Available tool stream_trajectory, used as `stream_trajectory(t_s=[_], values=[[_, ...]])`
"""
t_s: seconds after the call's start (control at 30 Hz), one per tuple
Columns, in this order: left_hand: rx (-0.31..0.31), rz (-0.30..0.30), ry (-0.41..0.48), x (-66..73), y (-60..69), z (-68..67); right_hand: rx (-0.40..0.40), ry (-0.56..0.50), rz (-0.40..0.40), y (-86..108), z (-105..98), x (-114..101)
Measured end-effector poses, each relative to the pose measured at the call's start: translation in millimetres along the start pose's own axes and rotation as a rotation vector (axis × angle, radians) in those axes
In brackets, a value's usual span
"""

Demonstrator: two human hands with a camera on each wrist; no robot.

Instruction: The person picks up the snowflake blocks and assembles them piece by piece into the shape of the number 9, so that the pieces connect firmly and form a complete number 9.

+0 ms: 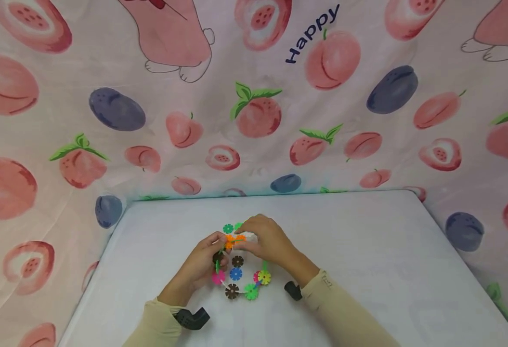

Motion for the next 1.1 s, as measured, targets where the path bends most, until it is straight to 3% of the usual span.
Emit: stream_trajectory(t_s=[0.1, 0.23, 0.37, 0.53, 0.7, 1.1], values=[[-0.008, -0.024, 0.052, -0.5, -1.0, -3.0, -0.017, -0.169, 0.258, 4.1, -2, 33], [-0.003, -0.048, 0.107, -2.9, -1.0, -7.6, -0.139, -0.431, 0.565, 20.0, 12, 66], [-0.013, -0.061, 0.158, -4.5, -0.4, -9.9, -0.258, -0.594, 0.741, 33.4, 26, 74], [-0.04, -0.1, 0.204, -10.2, 0.0, -9.4, -0.252, -0.661, 0.752, 33.3, 27, 67], [-0.037, -0.125, 0.16, -14.3, 0.5, -10.4, -0.204, -0.702, 0.702, 27.3, 21, 55], [-0.074, -0.134, 0.172, -12.7, 3.9, -6.4, -0.172, -0.672, 0.633, 21.4, 16, 45]])
Point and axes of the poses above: each hand's wrist, its own y-axis away from the middle knuckle, its own z-axis out of the palm, x = y × z, the point moved 8 cm from there along -y, towards the middle knuckle, and after that the axes turned 1 degree about x, right-handed, at the moved point
